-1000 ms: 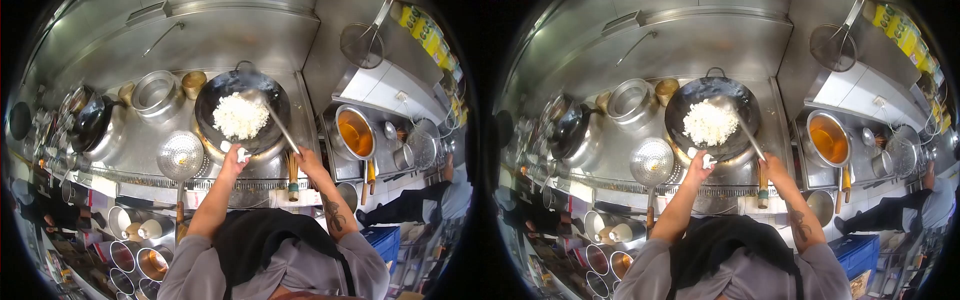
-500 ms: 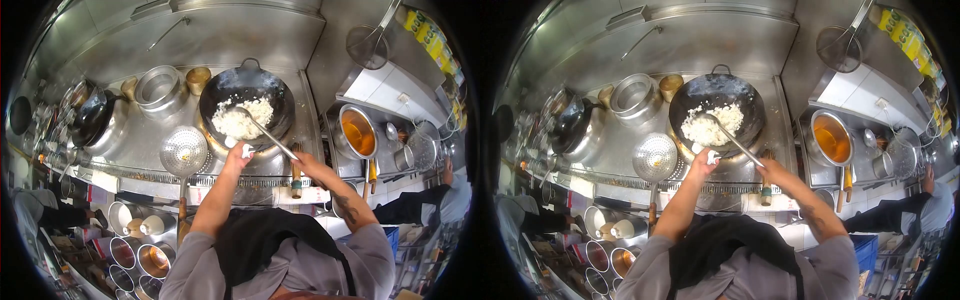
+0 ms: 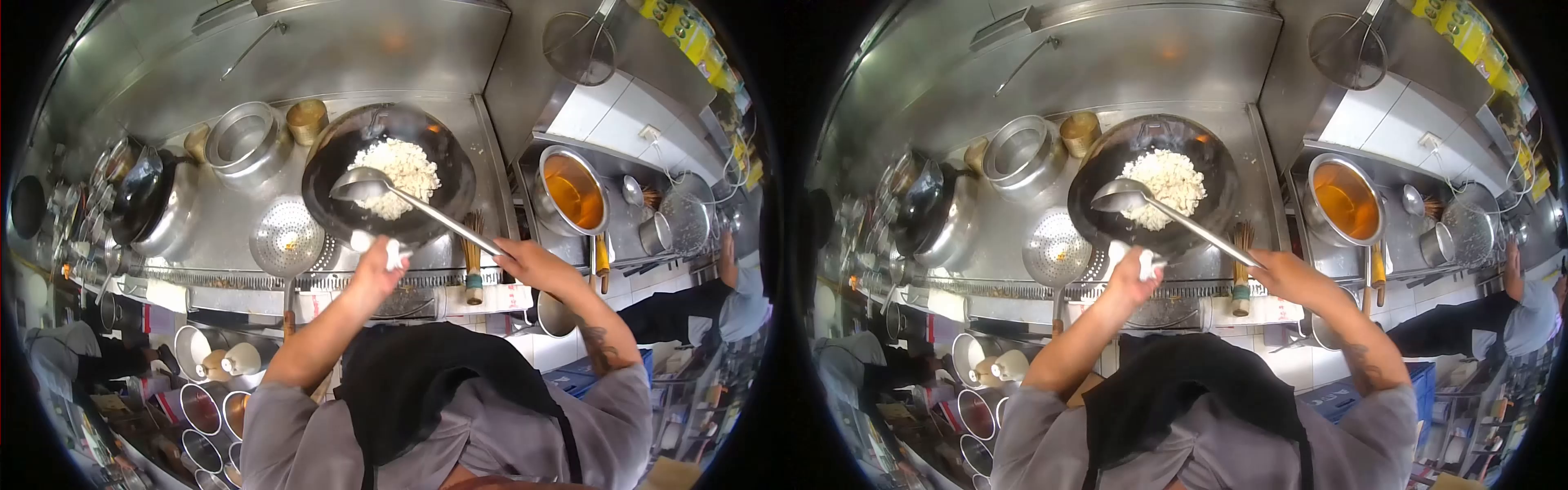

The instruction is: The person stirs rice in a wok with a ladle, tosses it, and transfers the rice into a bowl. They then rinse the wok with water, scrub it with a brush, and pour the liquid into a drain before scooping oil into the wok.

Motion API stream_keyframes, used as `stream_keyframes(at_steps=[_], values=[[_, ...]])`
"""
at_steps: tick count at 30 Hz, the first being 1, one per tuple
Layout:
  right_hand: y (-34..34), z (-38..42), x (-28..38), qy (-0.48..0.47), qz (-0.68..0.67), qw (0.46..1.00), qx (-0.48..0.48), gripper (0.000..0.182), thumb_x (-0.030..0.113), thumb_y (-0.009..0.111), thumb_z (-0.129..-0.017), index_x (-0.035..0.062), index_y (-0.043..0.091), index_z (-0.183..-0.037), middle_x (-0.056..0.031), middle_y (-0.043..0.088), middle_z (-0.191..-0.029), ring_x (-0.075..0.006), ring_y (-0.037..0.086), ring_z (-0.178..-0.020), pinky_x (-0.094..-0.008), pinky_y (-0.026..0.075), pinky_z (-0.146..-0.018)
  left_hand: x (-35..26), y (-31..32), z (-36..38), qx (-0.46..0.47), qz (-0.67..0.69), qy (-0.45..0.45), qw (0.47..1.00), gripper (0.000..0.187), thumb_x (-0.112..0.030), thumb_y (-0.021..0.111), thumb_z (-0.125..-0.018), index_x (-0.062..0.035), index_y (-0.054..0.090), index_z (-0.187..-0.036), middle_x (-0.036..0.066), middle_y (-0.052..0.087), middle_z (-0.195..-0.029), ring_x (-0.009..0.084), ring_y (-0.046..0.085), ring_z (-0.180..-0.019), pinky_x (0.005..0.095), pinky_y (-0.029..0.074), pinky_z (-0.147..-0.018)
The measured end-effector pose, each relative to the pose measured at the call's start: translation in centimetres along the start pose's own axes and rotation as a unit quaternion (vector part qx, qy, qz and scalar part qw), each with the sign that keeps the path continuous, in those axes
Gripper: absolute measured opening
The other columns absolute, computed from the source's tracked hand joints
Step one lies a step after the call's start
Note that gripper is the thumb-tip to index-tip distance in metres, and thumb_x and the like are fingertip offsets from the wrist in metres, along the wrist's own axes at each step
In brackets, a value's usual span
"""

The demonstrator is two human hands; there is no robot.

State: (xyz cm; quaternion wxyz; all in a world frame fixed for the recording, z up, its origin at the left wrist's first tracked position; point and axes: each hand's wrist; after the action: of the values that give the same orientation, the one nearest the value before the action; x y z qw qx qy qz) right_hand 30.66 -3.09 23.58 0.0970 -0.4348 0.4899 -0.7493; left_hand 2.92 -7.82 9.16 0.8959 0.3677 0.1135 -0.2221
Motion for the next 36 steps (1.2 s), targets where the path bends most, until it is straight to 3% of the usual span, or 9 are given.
stream_keyframes(at_steps=[4,10,13,19,21,22,28,32,36], values=[[-0.4,-1.8,-2.1,0.165,-0.147,0.971,0.087,0.028,0.022,0.051,-0.094,0.0047,0.056,-0.115,-0.009,0.054,-0.062,-0.0144,0.05,-0.047,-0.0341,0.041,-0.046,-1.1,1.0,0.2,0.01,0.026,0.006,1.0,0.013,-0.024,0.049,-0.094,-0.0123,0.053,-0.098,0.005,0.059,-0.091,0.019,0.055,-0.079,0.0297,0.046,-0.056],[2.2,-4.6,-3.9,0.062,0.07,0.993,-0.074,0.03,0.022,0.048,-0.094,-0.0012,0.054,-0.111,-0.0256,0.062,-0.08,-0.0415,0.061,-0.078,-0.0461,0.047,-0.071,6.6,-8.4,-1.8,0.081,-0.013,0.02,0.996,0.015,-0.025,0.051,-0.092,-0.0112,0.055,-0.096,0.005,0.06,-0.085,0.0187,0.058,-0.073,0.0289,0.049,-0.053],[-0.4,-3.4,-1.7,0.019,0.067,0.996,-0.062,0.031,0.023,0.049,-0.093,-0.002,0.053,-0.112,-0.0267,0.061,-0.081,-0.0418,0.061,-0.078,-0.0462,0.047,-0.072,3.3,-2.8,0.3,-0.031,0.044,0.04,0.998,0.015,-0.024,0.051,-0.092,-0.0101,0.054,-0.095,0.007,0.058,-0.082,0.0198,0.057,-0.07,0.0303,0.047,-0.05],[-3.9,-0.4,-0.3,-0.023,0.082,0.995,0.06,0.038,0.022,0.055,-0.091,-0.0007,0.052,-0.121,-0.0237,0.062,-0.081,-0.0364,0.063,-0.069,-0.0415,0.049,-0.064,-0.2,0.2,1.9,0.036,0.019,-0.004,0.999,0.016,-0.026,0.049,-0.093,-0.0152,0.053,-0.105,0.004,0.057,-0.095,0.0194,0.054,-0.082,0.0325,0.047,-0.059],[-4.4,-0.6,-0.5,0.144,-0.035,0.975,0.167,0.032,0.022,0.055,-0.091,-0.0002,0.054,-0.114,-0.0195,0.061,-0.073,-0.0279,0.06,-0.054,-0.0392,0.047,-0.054,-1.2,0.8,2.1,-0.002,0.024,0.0,1.0,0.016,-0.024,0.05,-0.092,-0.013,0.054,-0.103,0.005,0.058,-0.092,0.0189,0.054,-0.08,0.0326,0.047,-0.059],[-3.8,-1.8,-0.5,0.165,-0.007,0.97,0.178,0.028,0.026,0.053,-0.092,0.0021,0.056,-0.107,-0.0186,0.063,-0.075,-0.0326,0.062,-0.068,-0.0433,0.049,-0.065,-1.9,0.9,0.7,-0.011,0.031,0.004,0.999,0.015,-0.023,0.05,-0.092,-0.0116,0.054,-0.101,0.005,0.058,-0.09,0.0189,0.054,-0.079,0.0327,0.047,-0.059],[3.7,-4.3,-4.5,0.097,0.066,0.987,-0.109,0.024,0.024,0.051,-0.091,0.001,0.056,-0.097,-0.0251,0.062,-0.083,-0.0449,0.059,-0.082,-0.0513,0.046,-0.072,5.8,-8.3,-3.2,0.042,-0.021,0.017,0.999,0.012,-0.019,0.05,-0.09,-0.009,0.053,-0.095,0.007,0.059,-0.082,0.0206,0.058,-0.072,0.0312,0.045,-0.047],[-1.4,-1.7,0.3,0.059,-0.207,0.966,-0.143,0.037,0.014,0.056,-0.091,-0.0001,0.048,-0.124,-0.0124,0.061,-0.078,-0.0218,0.059,-0.06,-0.0339,0.048,-0.056,3.0,-6.1,-4.4,0.023,-0.012,0.071,0.997,0.017,-0.024,0.05,-0.091,-0.009,0.054,-0.096,0.007,0.059,-0.079,0.0205,0.059,-0.071,0.0293,0.045,-0.046],[-5.5,-1.0,6.7,-0.008,-0.541,0.824,-0.168,0.048,0.012,0.056,-0.091,0.0024,0.039,-0.135,-0.0057,0.056,-0.082,-0.0091,0.05,-0.048,-0.0219,0.042,-0.041,-2.4,-4.0,-9.6,0.04,-0.023,0.07,0.996,0.013,-0.021,0.052,-0.089,-0.0108,0.054,-0.096,0.005,0.059,-0.084,0.0172,0.056,-0.073,0.0297,0.044,-0.051]])
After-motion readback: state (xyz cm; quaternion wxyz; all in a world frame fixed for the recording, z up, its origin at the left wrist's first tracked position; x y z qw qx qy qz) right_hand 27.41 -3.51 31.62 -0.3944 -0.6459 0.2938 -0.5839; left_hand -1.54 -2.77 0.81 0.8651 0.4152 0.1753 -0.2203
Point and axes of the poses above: each hand's wrist, its own z-axis away from the middle knuckle, its own y-axis out of the palm, x = y × z
